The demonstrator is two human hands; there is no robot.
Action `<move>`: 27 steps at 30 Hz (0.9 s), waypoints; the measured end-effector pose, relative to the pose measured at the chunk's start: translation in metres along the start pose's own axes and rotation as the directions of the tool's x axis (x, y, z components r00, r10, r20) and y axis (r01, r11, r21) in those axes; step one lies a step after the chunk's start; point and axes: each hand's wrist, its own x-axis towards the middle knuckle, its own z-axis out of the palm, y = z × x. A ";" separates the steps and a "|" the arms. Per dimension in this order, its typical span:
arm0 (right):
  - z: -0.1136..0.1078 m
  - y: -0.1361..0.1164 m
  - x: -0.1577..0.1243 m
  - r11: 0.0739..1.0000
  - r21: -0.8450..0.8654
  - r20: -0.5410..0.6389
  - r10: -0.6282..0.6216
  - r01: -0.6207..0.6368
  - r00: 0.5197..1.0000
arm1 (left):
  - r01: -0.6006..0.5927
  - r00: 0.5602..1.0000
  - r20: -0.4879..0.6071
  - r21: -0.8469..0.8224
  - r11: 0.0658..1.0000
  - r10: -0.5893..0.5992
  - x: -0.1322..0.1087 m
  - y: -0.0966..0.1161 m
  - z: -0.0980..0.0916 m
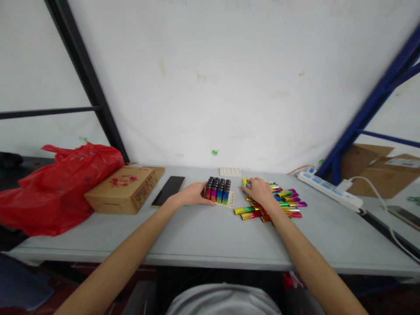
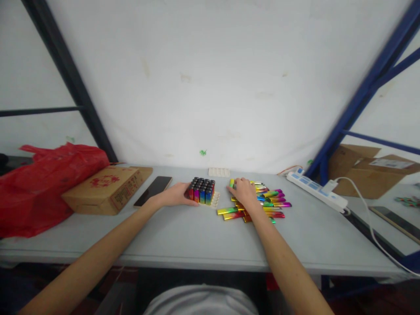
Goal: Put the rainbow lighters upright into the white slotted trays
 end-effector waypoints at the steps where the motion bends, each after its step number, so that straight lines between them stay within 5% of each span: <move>1: 0.001 -0.004 -0.001 1.000 -0.020 0.022 0.012 -0.012 1.000 | 0.003 1.000 0.003 -0.001 1.000 -0.003 0.000 0.000 0.000; 7: -0.001 -0.014 -0.001 0.999 -0.038 0.001 0.036 -0.036 0.999 | 0.005 1.000 -0.004 0.006 1.000 -0.005 0.000 0.000 0.000; 11: -0.004 -0.002 0.005 0.961 0.273 -0.195 0.015 0.039 0.981 | -0.013 1.000 0.001 -0.010 1.000 0.013 0.000 -0.001 0.000; 14: -0.005 0.002 0.010 0.749 0.660 -0.250 0.148 0.056 0.957 | -0.008 1.000 0.008 0.000 1.000 0.008 0.000 -0.001 0.000; 18: -0.012 -0.009 0.007 0.114 0.994 -0.026 0.219 0.001 0.975 | -0.017 1.000 -0.006 0.010 1.000 0.017 0.000 -0.001 0.000; 20: -0.018 -0.019 0.001 -0.091 0.994 0.075 0.140 -0.063 0.987 | -0.014 1.000 -0.007 0.013 1.000 0.014 0.000 -0.002 0.001; 23: -0.026 -0.032 -0.007 -0.177 0.978 0.116 0.025 -0.109 0.993 | -0.012 1.000 -0.003 0.009 1.000 0.012 0.001 -0.004 0.002; 27: -0.024 -0.042 -0.012 -0.070 0.985 0.153 -0.037 -0.156 0.987 | -0.029 1.000 0.000 0.007 1.000 0.029 0.001 -0.005 0.001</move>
